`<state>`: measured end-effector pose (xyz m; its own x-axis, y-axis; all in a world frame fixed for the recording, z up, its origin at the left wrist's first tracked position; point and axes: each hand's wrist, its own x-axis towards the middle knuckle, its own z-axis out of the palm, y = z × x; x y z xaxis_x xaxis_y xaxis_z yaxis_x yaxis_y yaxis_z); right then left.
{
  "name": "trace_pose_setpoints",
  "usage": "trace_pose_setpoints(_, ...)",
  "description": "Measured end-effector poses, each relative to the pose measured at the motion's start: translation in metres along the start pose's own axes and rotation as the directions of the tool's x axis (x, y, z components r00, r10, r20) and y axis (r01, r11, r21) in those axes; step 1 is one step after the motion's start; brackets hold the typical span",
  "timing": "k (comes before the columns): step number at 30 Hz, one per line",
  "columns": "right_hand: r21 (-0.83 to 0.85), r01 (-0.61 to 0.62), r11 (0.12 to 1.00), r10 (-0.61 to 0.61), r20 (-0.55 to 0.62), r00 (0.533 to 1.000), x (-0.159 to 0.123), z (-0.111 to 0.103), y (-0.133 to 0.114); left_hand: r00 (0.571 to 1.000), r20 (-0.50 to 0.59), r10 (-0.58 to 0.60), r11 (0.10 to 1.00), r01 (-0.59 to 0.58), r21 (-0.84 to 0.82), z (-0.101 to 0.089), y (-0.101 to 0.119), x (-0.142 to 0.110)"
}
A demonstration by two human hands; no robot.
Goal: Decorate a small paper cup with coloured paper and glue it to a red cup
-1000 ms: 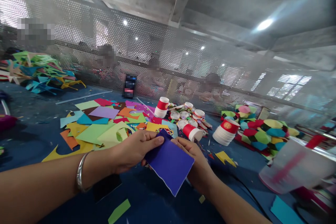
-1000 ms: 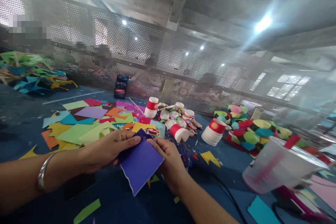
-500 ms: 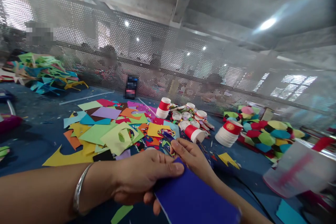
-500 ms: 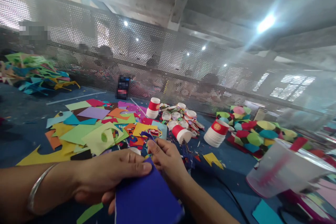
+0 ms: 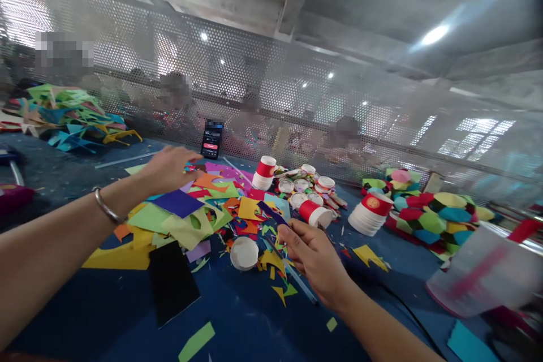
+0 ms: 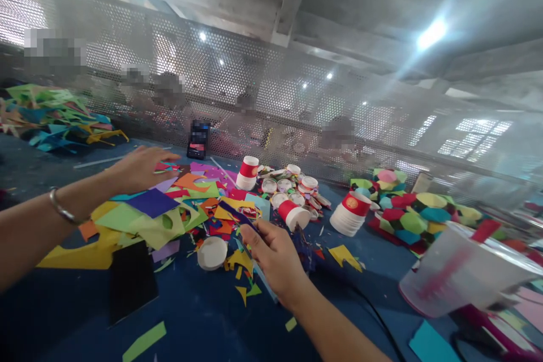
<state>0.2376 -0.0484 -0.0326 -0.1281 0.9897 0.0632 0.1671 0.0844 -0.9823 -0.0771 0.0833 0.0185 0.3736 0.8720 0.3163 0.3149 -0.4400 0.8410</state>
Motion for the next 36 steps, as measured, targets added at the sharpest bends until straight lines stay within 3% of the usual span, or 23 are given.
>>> trace_pose_setpoints(3,-0.097,0.022,0.995,-0.019,0.035,0.999,0.001,0.001,0.003,0.997,-0.014,0.082,0.989,-0.08,0.123,0.04,0.029,-0.008)
trace_pose_setpoints(6,-0.201,0.099,0.974,-0.084,0.08,0.993,0.001,0.0,0.004,0.972,0.156,0.173,0.961,-0.201,0.188,0.069,0.055,-0.017)
trace_pose_setpoints(8,-0.27,0.151,0.951,-0.128,0.102,0.987,0.001,0.0,0.004,0.935,0.28,0.22,0.947,-0.274,0.17,0.078,0.064,-0.023)
trace_pose_setpoints(11,-0.346,0.175,0.922,-0.139,0.126,0.982,0.002,-0.001,0.004,0.898,0.397,0.188,0.949,-0.269,0.161,0.082,0.068,-0.031)
trace_pose_setpoints(17,-0.414,0.178,0.893,-0.128,0.146,0.981,0.001,0.0,0.004,0.89,0.371,0.265,0.917,-0.352,0.19,0.094,0.064,-0.042)
trace_pose_setpoints(19,-0.398,0.155,0.904,-0.11,0.135,0.985,0.0,0.001,0.004,0.906,0.298,0.299,0.913,-0.363,0.186,0.097,0.061,-0.041)
trace_pose_setpoints(22,-0.35,0.153,0.924,-0.117,0.122,0.986,-0.003,-0.001,0.002,0.963,0.102,0.248,0.958,-0.26,0.119,0.097,0.052,-0.034)
trace_pose_setpoints(25,-0.328,0.187,0.926,-0.16,0.106,0.981,-0.006,-0.004,-0.002,0.999,0.034,0.021,0.993,-0.016,-0.12,0.092,0.043,-0.028)
trace_pose_setpoints(29,-0.309,0.167,0.936,-0.17,0.018,0.985,-0.008,-0.007,-0.008,0.975,0.09,-0.203,0.916,0.222,-0.335,0.089,0.038,-0.028)
trace_pose_setpoints(33,-0.243,0.154,0.958,-0.18,-0.087,0.98,-0.008,-0.009,-0.008,0.962,0.186,-0.198,0.876,0.259,-0.407,0.095,0.038,-0.033)
trace_pose_setpoints(36,-0.207,0.151,0.966,-0.177,-0.109,0.978,-0.008,-0.01,-0.008,0.96,0.238,-0.149,0.899,0.232,-0.371,0.1,0.038,-0.036)
